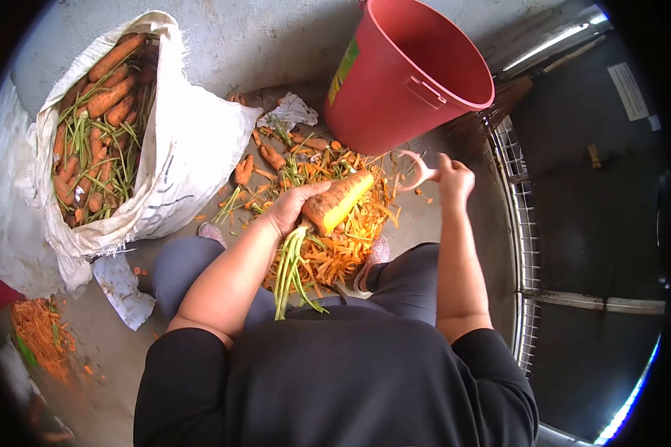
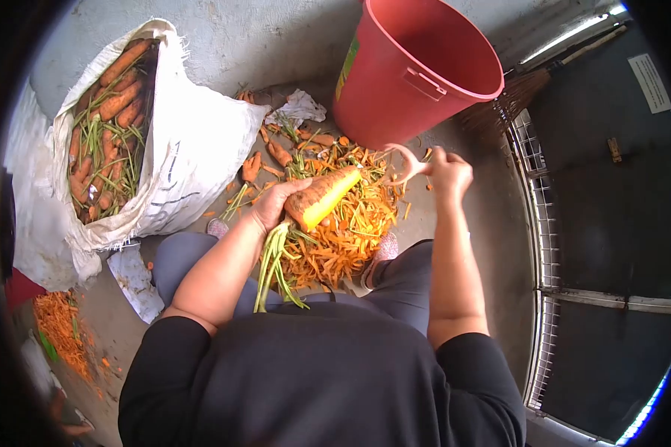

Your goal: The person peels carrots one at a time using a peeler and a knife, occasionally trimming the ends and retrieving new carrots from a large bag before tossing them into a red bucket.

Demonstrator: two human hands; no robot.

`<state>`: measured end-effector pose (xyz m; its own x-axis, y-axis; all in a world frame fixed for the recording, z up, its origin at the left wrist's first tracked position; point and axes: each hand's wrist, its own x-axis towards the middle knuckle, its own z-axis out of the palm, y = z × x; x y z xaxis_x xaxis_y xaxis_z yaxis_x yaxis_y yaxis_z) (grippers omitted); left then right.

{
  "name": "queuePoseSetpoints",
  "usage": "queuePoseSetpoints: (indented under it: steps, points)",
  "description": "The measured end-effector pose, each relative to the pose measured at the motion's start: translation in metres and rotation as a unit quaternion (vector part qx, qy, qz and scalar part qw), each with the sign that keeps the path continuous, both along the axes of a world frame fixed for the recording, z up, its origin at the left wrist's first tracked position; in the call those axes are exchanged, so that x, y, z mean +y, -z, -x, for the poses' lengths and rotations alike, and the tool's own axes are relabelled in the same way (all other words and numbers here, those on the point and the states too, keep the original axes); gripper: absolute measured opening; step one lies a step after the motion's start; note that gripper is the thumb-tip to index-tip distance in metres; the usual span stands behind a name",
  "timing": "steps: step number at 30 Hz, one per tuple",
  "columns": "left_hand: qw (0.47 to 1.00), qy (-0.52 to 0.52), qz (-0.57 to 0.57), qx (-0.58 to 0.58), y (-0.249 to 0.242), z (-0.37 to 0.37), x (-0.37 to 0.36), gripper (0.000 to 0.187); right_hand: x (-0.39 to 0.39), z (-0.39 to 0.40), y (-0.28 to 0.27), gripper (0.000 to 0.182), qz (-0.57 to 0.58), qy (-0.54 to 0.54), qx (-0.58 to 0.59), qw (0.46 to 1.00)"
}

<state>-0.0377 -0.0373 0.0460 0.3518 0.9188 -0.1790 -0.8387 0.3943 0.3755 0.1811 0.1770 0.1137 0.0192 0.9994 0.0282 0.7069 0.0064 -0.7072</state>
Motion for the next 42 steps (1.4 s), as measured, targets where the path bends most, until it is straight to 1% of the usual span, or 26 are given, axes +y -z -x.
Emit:
queuePoseSetpoints:
  steps: [1,2,4,5,6,7,8,9,10,11,12,14,16,17,19,20,22,26,27,28,30,31,34,38,41,42]
  points:
    - [0.999,0.022,-0.037,-0.008,0.004,0.002,0.002,0.047,-0.017,0.013,0.0,0.031,0.012,-0.05,0.033,0.998]
    - [1.0,-0.011,-0.013,0.022,0.001,-0.003,0.005,0.045,-0.041,0.028,0.002,0.031,0.023,-0.1,0.068,0.992]
    - [0.993,-0.073,0.036,0.083,-0.006,-0.017,0.009,0.04,-0.092,0.057,-0.003,0.031,-0.021,-0.187,0.028,0.982]
    - [0.994,-0.058,0.002,0.092,0.005,-0.02,0.009,0.038,-0.1,0.065,-0.013,0.029,-0.051,-0.207,-0.022,0.977]
    - [0.987,-0.045,0.011,0.156,-0.016,-0.018,0.004,0.04,-0.104,0.068,-0.02,0.028,-0.081,-0.227,-0.072,0.968]
    - [0.988,-0.022,0.009,0.153,-0.013,-0.014,0.002,0.045,-0.084,0.064,-0.013,0.028,-0.026,-0.185,-0.082,0.979]
    - [0.989,0.001,0.007,0.148,-0.01,-0.011,-0.001,0.051,-0.056,0.053,0.001,0.031,0.015,-0.129,-0.047,0.99]
    - [0.992,-0.032,0.007,0.124,-0.014,-0.013,-0.001,0.053,-0.03,0.041,0.01,0.032,0.002,-0.07,-0.077,0.995]
    - [0.993,-0.038,0.004,0.109,-0.013,-0.014,-0.002,0.053,-0.02,0.029,-0.005,0.032,-0.003,-0.034,-0.174,0.984]
    - [0.995,-0.045,0.002,0.094,-0.009,-0.013,-0.002,0.052,0.012,0.002,0.023,0.033,-0.037,-0.033,-0.239,0.97]
    - [0.995,-0.051,0.0,0.082,-0.005,-0.01,-0.001,0.052,0.011,-0.003,0.014,0.034,0.001,0.035,-0.174,0.984]
    - [0.999,-0.041,0.022,0.011,-0.017,-0.004,-0.004,0.05,0.004,-0.004,0.008,0.033,-0.02,0.027,-0.11,0.993]
    - [0.993,-0.08,0.037,0.072,-0.022,-0.01,-0.003,0.046,-0.018,0.015,0.013,0.033,-0.014,-0.044,0.023,0.999]
    - [0.992,-0.078,0.049,0.084,-0.019,-0.012,-0.001,0.045,-0.037,0.03,0.009,0.032,-0.058,-0.09,0.01,0.994]
    - [0.988,-0.074,0.073,0.111,-0.01,-0.014,0.001,0.043,-0.082,0.056,-0.013,0.031,0.046,-0.141,0.075,0.986]
    - [0.989,-0.076,0.068,0.109,-0.015,-0.015,0.0,0.043,-0.089,0.061,-0.004,0.033,-0.009,-0.181,0.034,0.983]
    - [0.99,-0.08,0.055,0.103,-0.031,-0.016,0.0,0.043,-0.101,0.072,-0.014,0.033,-0.019,-0.208,-0.012,0.978]
    - [0.986,-0.125,0.006,0.106,-0.026,-0.022,-0.006,0.05,-0.102,0.081,-0.015,0.033,-0.053,-0.217,-0.027,0.974]
    - [0.989,-0.112,0.064,0.072,-0.024,-0.021,-0.001,0.049,-0.103,0.081,-0.014,0.033,-0.062,-0.219,-0.032,0.973]
    - [0.991,-0.098,0.063,0.071,-0.022,-0.019,-0.001,0.049,-0.104,0.082,-0.014,0.033,-0.07,-0.221,-0.036,0.972]
    - [0.993,-0.07,0.062,0.069,-0.025,-0.014,-0.004,0.047,-0.106,0.082,-0.014,0.033,-0.058,-0.216,-0.043,0.974]
    - [0.988,-0.083,0.112,0.063,-0.019,-0.015,-0.002,0.042,-0.107,0.082,-0.014,0.033,-0.053,-0.213,-0.046,0.974]
    - [0.988,-0.061,0.114,0.088,-0.015,-0.013,-0.003,0.041,-0.102,0.08,-0.007,0.034,-0.062,-0.209,-0.026,0.976]
    - [0.985,-0.078,0.087,0.129,-0.026,-0.019,-0.004,0.039,-0.096,0.075,-0.004,0.033,-0.029,-0.22,-0.045,0.974]
    - [0.983,-0.072,0.092,0.14,-0.014,-0.018,-0.001,0.04,-0.092,0.069,0.001,0.033,-0.017,-0.222,-0.039,0.974]
    - [0.982,-0.069,0.097,0.144,-0.014,-0.018,-0.002,0.041,-0.092,0.069,-0.004,0.033,0.016,-0.216,-0.018,0.976]
